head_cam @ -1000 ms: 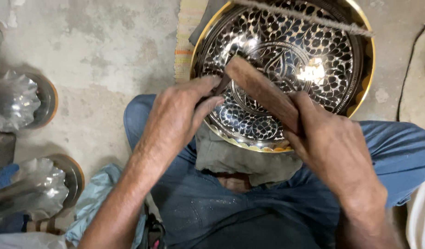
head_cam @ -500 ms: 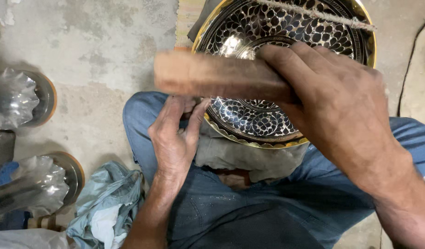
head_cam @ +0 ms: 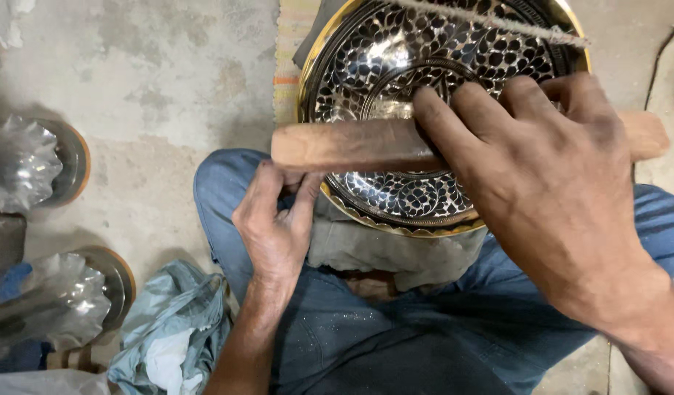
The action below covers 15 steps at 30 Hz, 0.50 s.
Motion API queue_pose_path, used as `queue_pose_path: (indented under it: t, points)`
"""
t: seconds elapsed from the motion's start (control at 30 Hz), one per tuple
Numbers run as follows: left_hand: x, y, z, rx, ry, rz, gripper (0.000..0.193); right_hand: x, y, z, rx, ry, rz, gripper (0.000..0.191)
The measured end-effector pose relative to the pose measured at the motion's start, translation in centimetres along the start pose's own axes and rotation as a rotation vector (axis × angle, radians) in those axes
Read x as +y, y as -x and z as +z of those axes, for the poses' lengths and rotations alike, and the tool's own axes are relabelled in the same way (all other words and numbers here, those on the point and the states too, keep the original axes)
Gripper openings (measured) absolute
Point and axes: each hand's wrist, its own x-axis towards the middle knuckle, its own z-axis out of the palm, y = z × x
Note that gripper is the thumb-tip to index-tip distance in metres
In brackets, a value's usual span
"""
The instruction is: The person sits cross-legged and uses a wooden mallet to repeatedly strike a metal chisel placed on the interior surface of a decorative metal bowl. The bowl rests on a cloth on the floor. The person adjusts the chisel position and continues hammering to create or refine a patterned texture.
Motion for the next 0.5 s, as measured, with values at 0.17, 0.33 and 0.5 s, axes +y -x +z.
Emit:
queue_pose_path:
  t: [0.17, 0.33, 0.5]
  points:
    - [-0.3, 0.5, 0.0, -0.033, 0.022, -0.092, 0.020, -0.2, 0.6, 0.7, 0.001, -0.091, 0.007, 0.039]
    - [-0.9, 0.6, 0.1, 0.001, -0.009, -0.036, 0.026, -0.3, 0.6, 1.2, 0.014, -0.203, -0.002, 0.034]
    - [-0.9, 0.7, 0.1, 0.009, -0.028, 0.033, 0.025, -0.2, 0.5, 0.8, 0.056, -0.163, -0.014, 0.028]
